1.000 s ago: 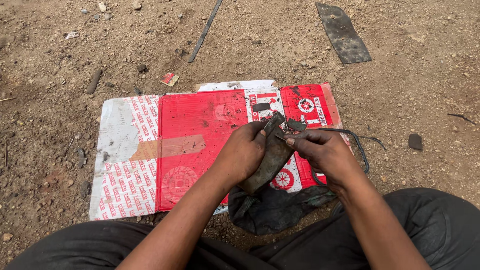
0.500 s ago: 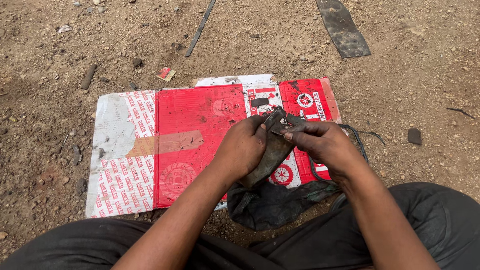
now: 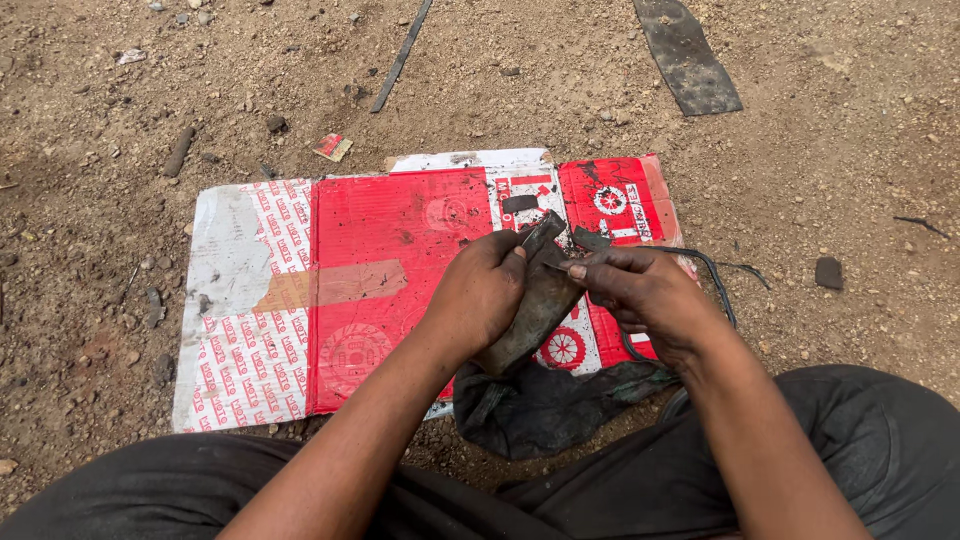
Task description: The person cleans a metal motor housing with a cloth and then uses a small flat tool to scrape away dirt and old gasket material from the edges of the part.
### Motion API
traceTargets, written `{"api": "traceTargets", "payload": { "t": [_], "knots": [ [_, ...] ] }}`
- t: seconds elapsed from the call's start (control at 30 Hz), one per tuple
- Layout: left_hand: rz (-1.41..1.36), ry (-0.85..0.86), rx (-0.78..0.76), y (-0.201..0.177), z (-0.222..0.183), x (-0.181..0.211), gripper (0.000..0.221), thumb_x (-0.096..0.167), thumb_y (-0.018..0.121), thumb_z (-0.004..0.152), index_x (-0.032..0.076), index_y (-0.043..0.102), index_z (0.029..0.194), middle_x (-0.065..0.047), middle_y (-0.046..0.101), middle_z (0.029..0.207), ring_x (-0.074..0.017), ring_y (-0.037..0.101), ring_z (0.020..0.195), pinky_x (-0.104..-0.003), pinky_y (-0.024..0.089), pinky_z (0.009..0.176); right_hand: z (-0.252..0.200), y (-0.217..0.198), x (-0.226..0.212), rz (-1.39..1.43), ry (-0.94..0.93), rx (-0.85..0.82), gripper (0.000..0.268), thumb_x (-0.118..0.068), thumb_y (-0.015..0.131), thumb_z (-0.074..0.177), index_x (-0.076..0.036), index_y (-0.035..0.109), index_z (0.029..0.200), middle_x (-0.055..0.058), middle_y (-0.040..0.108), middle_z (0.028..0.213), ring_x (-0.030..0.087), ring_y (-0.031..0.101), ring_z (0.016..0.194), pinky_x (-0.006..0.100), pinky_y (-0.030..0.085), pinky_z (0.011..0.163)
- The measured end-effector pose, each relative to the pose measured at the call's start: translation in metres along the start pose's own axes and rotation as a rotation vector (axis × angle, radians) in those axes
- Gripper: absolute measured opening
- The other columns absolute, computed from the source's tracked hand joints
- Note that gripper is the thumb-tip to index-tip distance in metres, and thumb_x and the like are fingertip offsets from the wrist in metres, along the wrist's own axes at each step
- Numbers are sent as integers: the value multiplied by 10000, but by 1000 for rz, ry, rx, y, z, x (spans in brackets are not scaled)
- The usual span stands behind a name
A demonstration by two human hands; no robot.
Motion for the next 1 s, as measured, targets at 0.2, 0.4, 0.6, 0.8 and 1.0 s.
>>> {"api": "traceTargets", "payload": {
  "t": [0.2, 0.4, 0.6, 0.8, 1.0],
  "knots": [
    [42, -10, 31, -2, 0, 0, 415, 279, 501, 949, 9, 674, 1213, -261, 700, 1137, -411, 658, 1107, -463, 491, 955, 3, -1, 1, 1, 12, -14, 148, -201, 748, 891, -53, 751, 888, -82, 477, 601, 33, 325, 478, 240, 209, 431],
    [9, -33, 10, -3, -5, 1, 413, 265, 488, 944, 23, 681, 1218, -262, 711, 1117, -401, 679, 1098, -450, 501, 954, 4, -9, 1, 38, -34, 47, 135, -166, 749, 892, -31, 736, 882, -67, 507, 607, 40, 343, 473, 243, 228, 427],
    [20, -37, 35, -3, 1, -2, 408, 267, 491, 947, 4, 681, 1195, -279, 701, 1123, -427, 654, 1103, -465, 490, 956, -2, -7, 1, 75, -18, 47, 125, -161, 738, 883, -40, 764, 897, -67, 484, 589, 38, 310, 447, 240, 206, 408],
    [-22, 0, 72, -2, -1, -4, 408, 274, 492, 962, -14, 675, 1185, -300, 703, 1064, -449, 667, 1062, -479, 503, 934, 2, -6, 6, 92, -54, 34, 149, -168, 750, 899, -20, 755, 878, -66, 484, 595, 32, 297, 451, 241, 201, 405],
    [36, 17, 141, -7, -4, 1, 366, 252, 518, 975, -11, 681, 1171, -292, 705, 1060, -451, 665, 1053, -496, 501, 915, 7, 2, -1, 35, -223, 81, 150, -134, 749, 893, 4, 781, 943, -57, 703, 758, 16, 561, 649, 210, 419, 567]
  ]
}}
Point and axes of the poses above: each hand's wrist, its own z-axis towards the middle knuckle, its own y-axis out of the palm, x = y × z, the point moved 8 cm from there along z, towards the middle knuckle
